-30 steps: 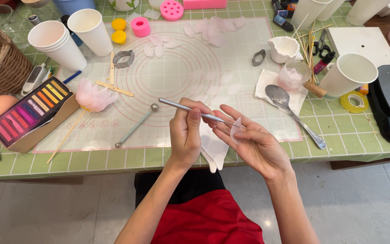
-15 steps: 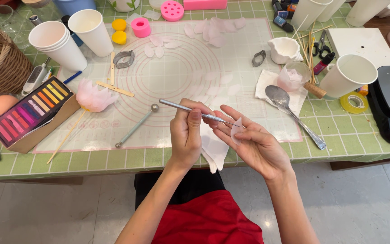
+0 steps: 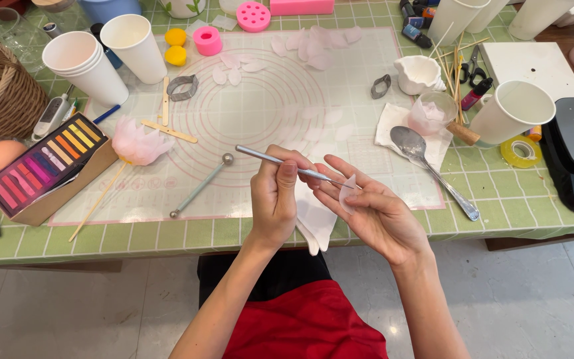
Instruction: The recorder is shaping and preparing individual wax or clay petals for a candle decoration.
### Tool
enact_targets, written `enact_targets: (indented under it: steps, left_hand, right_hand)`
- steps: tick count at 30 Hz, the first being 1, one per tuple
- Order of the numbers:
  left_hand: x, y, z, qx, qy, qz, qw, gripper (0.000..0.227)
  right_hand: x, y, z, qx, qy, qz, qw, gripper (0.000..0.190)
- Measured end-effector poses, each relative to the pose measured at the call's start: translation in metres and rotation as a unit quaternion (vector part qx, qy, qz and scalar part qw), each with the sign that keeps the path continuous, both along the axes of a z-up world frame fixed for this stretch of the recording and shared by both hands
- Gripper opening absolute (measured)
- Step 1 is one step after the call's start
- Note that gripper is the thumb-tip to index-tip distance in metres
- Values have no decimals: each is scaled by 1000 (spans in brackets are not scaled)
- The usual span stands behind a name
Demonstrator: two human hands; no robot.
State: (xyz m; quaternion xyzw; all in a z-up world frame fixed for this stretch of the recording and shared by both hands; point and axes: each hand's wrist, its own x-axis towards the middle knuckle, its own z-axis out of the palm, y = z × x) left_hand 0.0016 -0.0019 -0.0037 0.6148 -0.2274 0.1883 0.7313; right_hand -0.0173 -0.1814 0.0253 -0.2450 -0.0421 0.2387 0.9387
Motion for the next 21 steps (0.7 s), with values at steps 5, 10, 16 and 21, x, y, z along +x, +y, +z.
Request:
enact_targets:
  steps: [5, 10, 16, 21]
  left_hand:
    - [1, 0, -1, -9, 6, -1, 1000, 31]
    - [1, 0, -1, -19, 15, 3, 1000, 33]
    - [17, 33, 10, -136, 24, 69, 988, 31]
    - [27, 115, 11, 139, -13, 257, 956, 13]
  right_hand:
    - [0, 1, 1, -2, 2, -1, 1000, 75]
    - [0, 1, -1, -12, 2, -4, 1000, 75]
    - [9, -9, -22, 26, -16, 1, 1000, 77]
    - [22, -16, -33, 115, 62, -29, 991, 67]
